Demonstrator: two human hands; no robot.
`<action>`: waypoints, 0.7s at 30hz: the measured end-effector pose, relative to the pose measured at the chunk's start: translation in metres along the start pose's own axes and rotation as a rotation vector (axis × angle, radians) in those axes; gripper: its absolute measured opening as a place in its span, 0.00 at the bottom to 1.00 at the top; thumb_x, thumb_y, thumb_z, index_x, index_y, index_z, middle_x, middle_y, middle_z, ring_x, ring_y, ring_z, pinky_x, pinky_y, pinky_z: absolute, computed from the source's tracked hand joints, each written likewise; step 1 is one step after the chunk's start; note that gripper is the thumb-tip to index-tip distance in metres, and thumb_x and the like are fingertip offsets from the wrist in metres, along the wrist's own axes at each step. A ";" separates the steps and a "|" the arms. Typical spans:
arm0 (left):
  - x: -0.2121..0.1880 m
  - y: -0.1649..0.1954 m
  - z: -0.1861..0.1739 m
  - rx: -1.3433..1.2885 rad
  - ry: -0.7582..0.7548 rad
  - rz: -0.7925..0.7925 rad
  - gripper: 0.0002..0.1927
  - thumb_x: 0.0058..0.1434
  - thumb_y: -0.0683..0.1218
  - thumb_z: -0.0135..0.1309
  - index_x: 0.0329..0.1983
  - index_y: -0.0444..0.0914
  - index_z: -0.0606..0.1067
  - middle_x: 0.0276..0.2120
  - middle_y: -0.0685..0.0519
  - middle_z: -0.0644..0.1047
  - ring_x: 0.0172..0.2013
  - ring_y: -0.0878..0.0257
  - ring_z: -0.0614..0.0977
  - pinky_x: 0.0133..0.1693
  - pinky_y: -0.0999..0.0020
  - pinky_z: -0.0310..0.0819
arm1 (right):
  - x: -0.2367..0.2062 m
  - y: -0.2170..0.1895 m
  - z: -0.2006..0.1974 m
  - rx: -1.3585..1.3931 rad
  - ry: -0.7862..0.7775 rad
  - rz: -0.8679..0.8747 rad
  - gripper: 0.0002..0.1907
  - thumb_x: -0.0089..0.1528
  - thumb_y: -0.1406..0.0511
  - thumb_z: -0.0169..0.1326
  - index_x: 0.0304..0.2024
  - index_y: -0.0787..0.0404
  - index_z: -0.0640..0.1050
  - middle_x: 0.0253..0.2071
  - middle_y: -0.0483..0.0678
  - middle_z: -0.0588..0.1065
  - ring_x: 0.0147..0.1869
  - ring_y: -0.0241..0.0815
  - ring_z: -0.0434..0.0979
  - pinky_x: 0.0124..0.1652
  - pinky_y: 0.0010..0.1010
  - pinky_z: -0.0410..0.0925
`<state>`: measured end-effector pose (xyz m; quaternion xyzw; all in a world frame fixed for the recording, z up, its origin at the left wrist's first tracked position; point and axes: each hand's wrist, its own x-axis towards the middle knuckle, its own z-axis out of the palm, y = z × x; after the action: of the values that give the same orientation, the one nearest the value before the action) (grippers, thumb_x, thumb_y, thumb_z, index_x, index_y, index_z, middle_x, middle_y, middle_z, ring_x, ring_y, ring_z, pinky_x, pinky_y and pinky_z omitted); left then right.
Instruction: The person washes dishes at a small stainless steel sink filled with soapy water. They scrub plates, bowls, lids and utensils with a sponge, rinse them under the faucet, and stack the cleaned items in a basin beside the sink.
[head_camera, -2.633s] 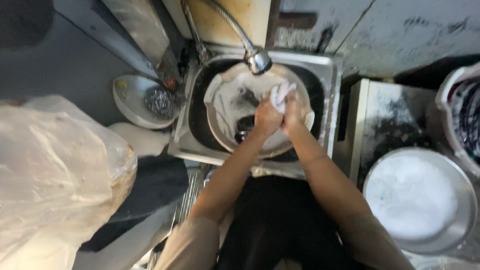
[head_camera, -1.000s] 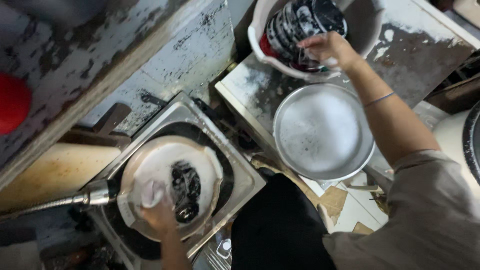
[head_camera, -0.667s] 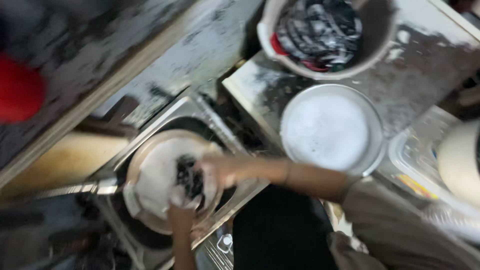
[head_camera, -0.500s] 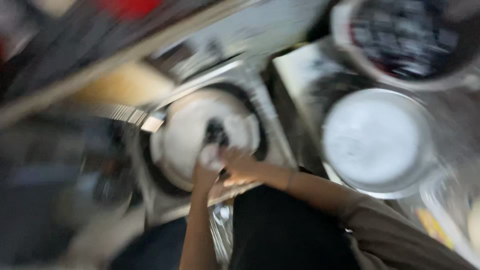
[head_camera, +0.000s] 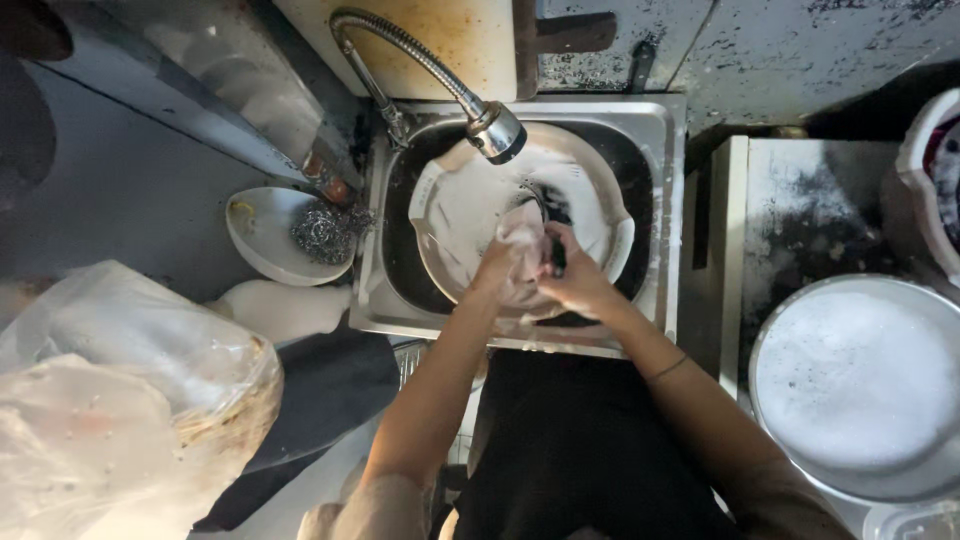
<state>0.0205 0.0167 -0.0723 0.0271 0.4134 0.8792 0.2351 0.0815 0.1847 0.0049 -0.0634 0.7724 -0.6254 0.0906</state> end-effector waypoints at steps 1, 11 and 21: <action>0.004 0.005 0.002 0.367 0.149 -0.096 0.32 0.57 0.54 0.66 0.59 0.31 0.73 0.42 0.43 0.81 0.41 0.53 0.83 0.40 0.61 0.79 | 0.004 0.004 -0.003 0.143 -0.039 0.087 0.39 0.57 0.69 0.63 0.69 0.64 0.62 0.41 0.48 0.68 0.42 0.36 0.68 0.45 0.29 0.69; 0.026 0.075 0.003 1.668 0.497 -0.106 0.54 0.51 0.57 0.66 0.75 0.36 0.53 0.70 0.37 0.60 0.63 0.36 0.67 0.61 0.49 0.63 | 0.011 0.025 -0.024 0.575 0.237 0.159 0.29 0.65 0.68 0.58 0.68 0.64 0.67 0.48 0.39 0.73 0.47 0.29 0.73 0.45 0.22 0.69; 0.040 0.060 -0.003 1.168 0.918 0.073 0.41 0.61 0.49 0.55 0.75 0.30 0.57 0.58 0.35 0.75 0.59 0.39 0.78 0.60 0.54 0.73 | 0.055 -0.007 -0.043 1.048 0.058 0.434 0.27 0.66 0.48 0.51 0.57 0.59 0.72 0.46 0.54 0.79 0.50 0.52 0.80 0.49 0.50 0.75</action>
<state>-0.0390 -0.0012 -0.0361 -0.2089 0.8691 0.4464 -0.0433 0.0184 0.2124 0.0171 0.1677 0.3561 -0.8937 0.2151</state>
